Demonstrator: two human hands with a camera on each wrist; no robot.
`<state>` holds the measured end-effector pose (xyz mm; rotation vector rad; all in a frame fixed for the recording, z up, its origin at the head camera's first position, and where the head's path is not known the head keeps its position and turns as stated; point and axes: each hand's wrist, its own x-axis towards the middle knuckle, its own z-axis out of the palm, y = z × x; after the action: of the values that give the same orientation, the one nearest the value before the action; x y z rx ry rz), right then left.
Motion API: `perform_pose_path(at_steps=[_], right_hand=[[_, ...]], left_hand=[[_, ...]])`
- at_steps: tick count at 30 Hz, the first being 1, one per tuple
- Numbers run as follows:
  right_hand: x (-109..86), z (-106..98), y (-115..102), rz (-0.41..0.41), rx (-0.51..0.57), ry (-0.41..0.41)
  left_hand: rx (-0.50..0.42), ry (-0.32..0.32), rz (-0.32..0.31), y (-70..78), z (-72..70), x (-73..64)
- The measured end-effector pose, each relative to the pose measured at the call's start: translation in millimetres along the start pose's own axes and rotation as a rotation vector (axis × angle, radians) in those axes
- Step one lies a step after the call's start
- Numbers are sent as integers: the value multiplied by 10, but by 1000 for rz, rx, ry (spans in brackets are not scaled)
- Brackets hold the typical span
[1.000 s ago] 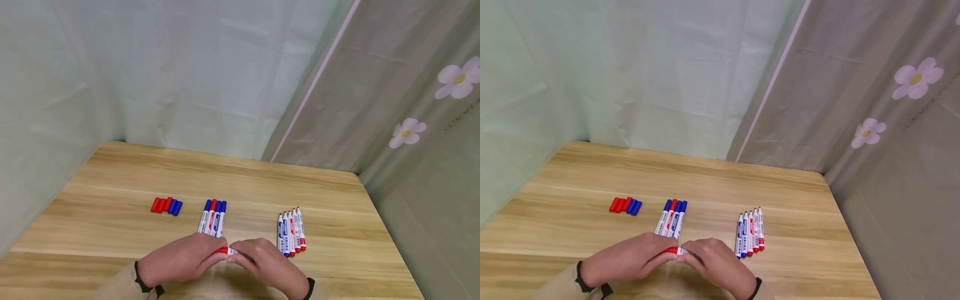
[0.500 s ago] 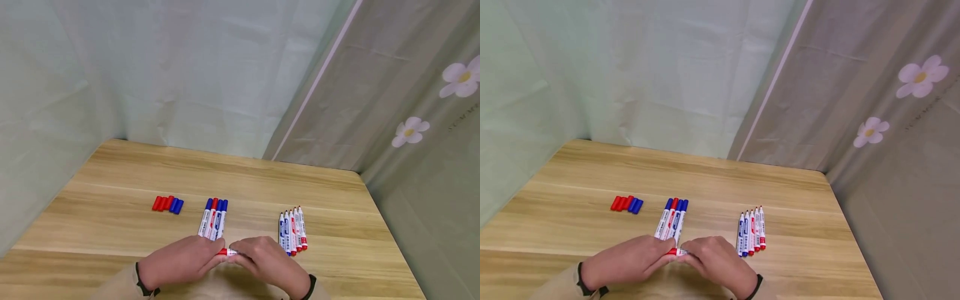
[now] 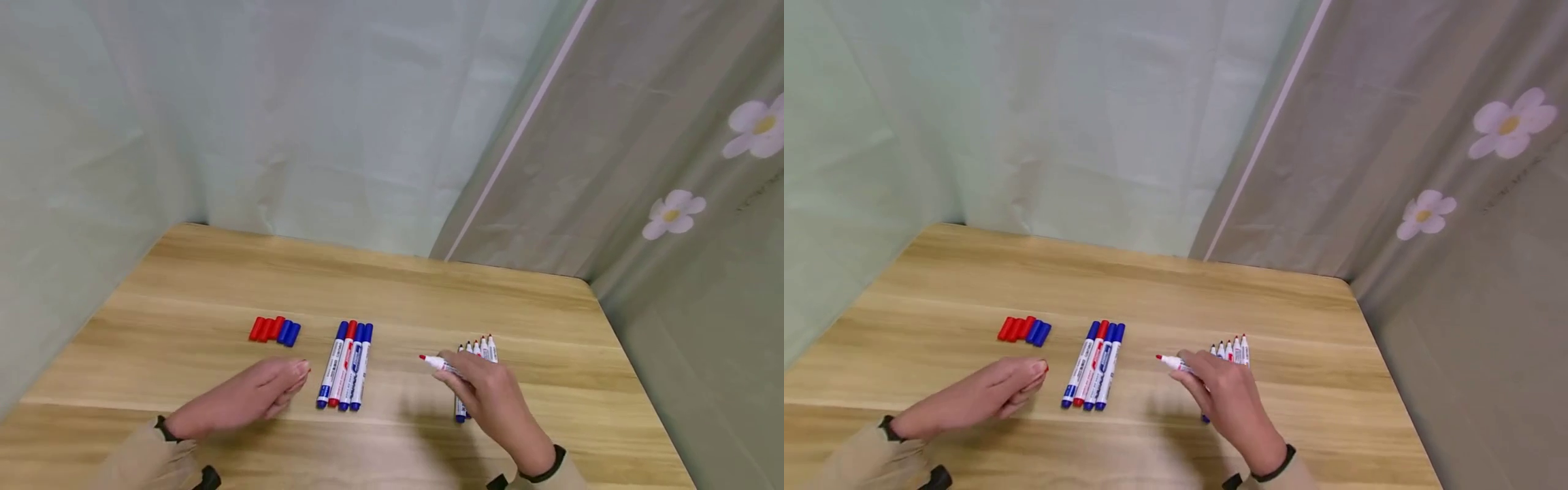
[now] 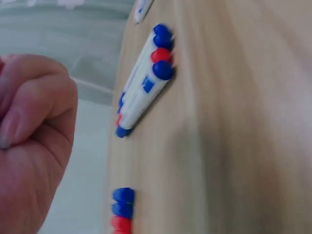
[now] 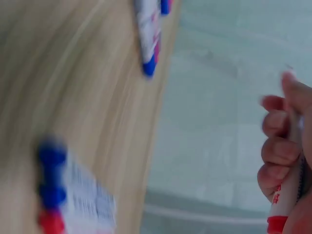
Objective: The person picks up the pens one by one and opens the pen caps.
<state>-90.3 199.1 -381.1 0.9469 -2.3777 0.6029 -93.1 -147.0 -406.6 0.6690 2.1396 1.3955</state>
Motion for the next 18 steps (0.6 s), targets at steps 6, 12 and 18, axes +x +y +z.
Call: perform_pose_path(at_steps=[6, 12, 18], right_hand=[[-45, 59, -31, 212, 149, -24], [-82, 101, -48, 366, 148, -64], [-79, 135, -47, 452, 143, -83]], left_hand=[[-37, 73, -17, -16, -22, 63], [77, 176, -76, 19, -27, 59], [379, 356, -122, 43, 1, 116]])
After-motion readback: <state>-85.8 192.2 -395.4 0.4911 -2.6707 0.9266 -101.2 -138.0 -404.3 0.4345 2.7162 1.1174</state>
